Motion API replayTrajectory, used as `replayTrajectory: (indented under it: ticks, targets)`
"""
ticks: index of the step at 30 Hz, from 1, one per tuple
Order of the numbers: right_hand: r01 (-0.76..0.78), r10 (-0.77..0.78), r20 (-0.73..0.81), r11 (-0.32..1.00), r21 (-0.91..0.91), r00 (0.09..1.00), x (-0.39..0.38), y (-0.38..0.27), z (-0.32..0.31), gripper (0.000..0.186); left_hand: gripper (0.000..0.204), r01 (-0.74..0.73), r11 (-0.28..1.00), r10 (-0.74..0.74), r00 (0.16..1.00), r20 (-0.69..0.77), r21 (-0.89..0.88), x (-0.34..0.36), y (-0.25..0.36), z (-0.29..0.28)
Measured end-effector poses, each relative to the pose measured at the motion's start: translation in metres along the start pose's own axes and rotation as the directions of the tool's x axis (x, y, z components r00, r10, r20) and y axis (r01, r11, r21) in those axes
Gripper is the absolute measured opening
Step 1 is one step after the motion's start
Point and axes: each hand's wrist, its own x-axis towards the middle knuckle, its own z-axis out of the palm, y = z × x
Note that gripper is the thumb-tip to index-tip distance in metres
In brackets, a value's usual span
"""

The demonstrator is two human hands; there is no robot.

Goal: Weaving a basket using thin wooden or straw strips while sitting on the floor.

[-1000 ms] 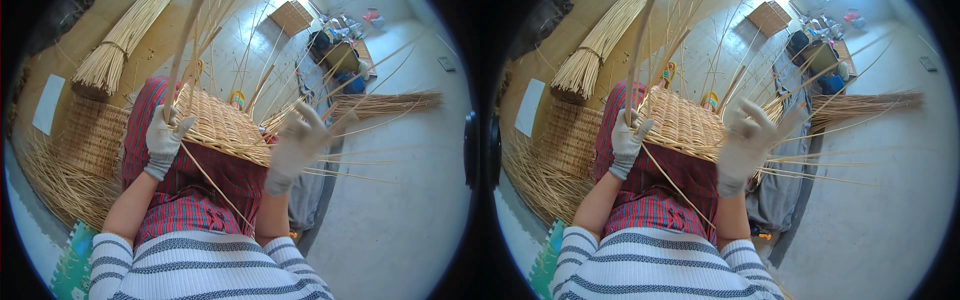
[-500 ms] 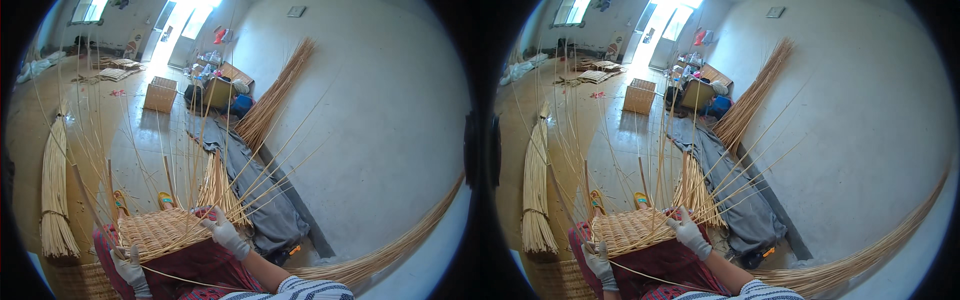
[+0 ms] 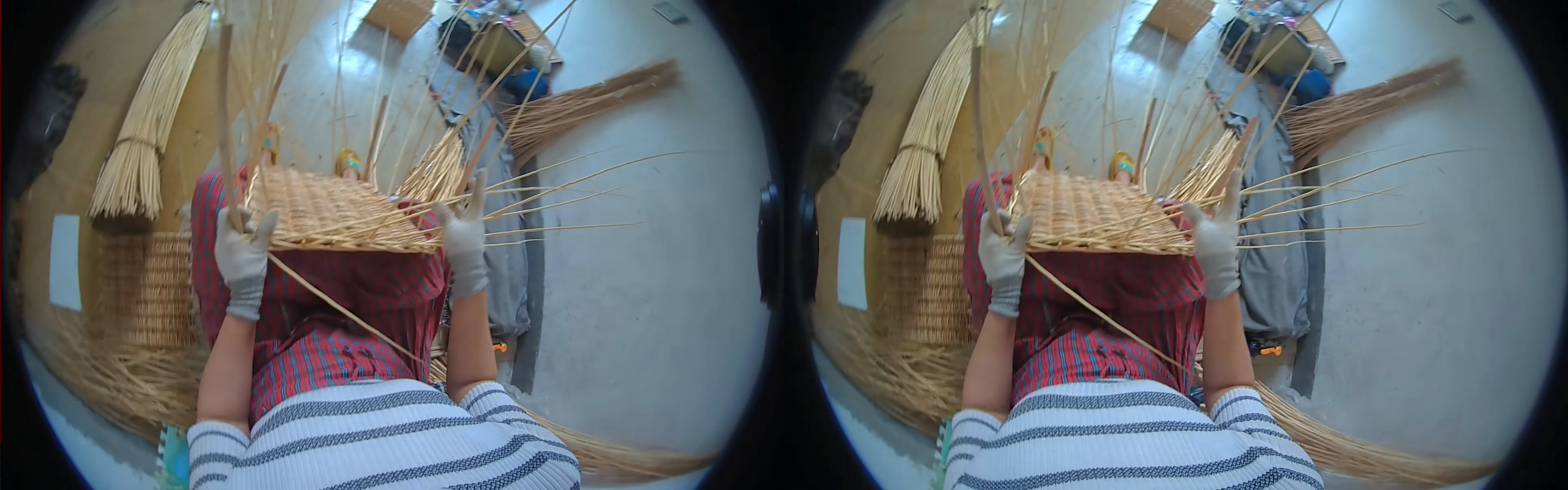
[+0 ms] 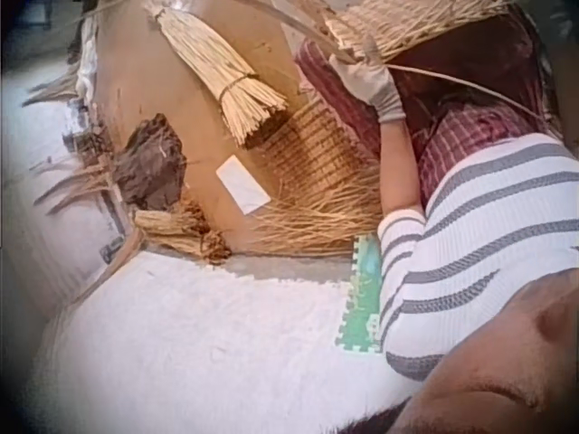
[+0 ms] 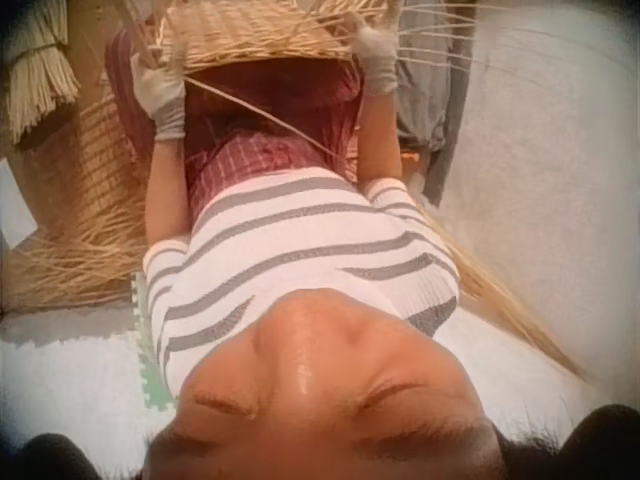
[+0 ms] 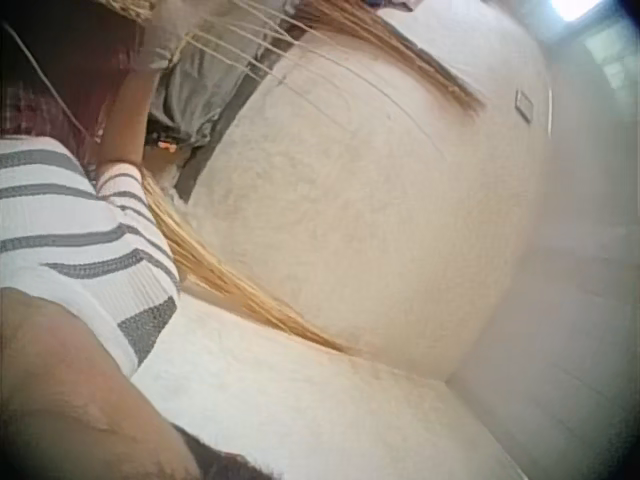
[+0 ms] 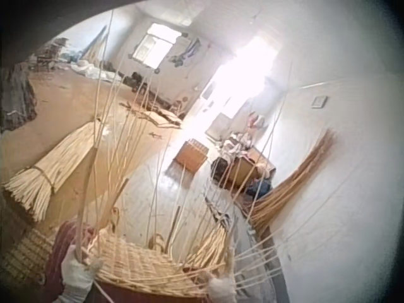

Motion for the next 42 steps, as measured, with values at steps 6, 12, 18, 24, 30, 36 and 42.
replayTrajectory:
  ticks: [6, 12, 18, 24, 30, 36, 42]
  targets:
    - [0.024, -0.037, -0.063, 0.980, -0.198, 0.997, 0.013, -0.012, 0.045, 0.107, 0.047, 0.091, 0.994, -0.087, 0.994, -0.058, 0.062, -0.009, -0.018, -0.007]
    - [0.710, -0.760, -0.070, 0.633, -0.308, 0.646, 0.008, -0.088, 0.158, 0.104, 0.042, 0.058, 0.997, -0.059, 0.998, -0.030, -0.042, -0.014, -0.012, -0.008]
    - [-0.046, -0.045, 0.204, 0.906, 0.421, 0.978, 0.028, -0.057, 0.221, 0.048, 0.052, 0.115, 0.993, -0.114, 0.992, -0.045, 0.008, -0.013, 0.001, -0.010]
    - [0.049, -0.112, 0.329, 0.980, 0.194, 0.938, 0.045, -0.068, 0.291, 0.031, 0.049, 0.131, 0.989, -0.135, 0.989, 0.059, 0.070, -0.014, -0.002, -0.014]
    - [-0.076, -0.047, 0.493, 0.971, 0.225, 0.869, 0.054, -0.067, 0.284, 0.031, 0.063, -0.204, 0.939, 0.161, 0.972, 0.171, 0.278, -0.022, 0.019, -0.061]
    - [-0.351, 0.126, 0.656, 0.909, 0.224, 0.745, 0.058, -0.069, 0.268, 0.041, 0.053, -0.841, 0.379, 0.532, 0.539, 0.653, 0.386, 0.000, 0.033, -0.025]
    - [0.688, 0.264, 0.934, 0.632, -0.357, 0.241, 0.037, -0.058, 0.125, 0.037, 0.052, -0.832, 0.487, 0.499, 0.516, 0.696, 0.267, 0.008, 0.006, -0.020]
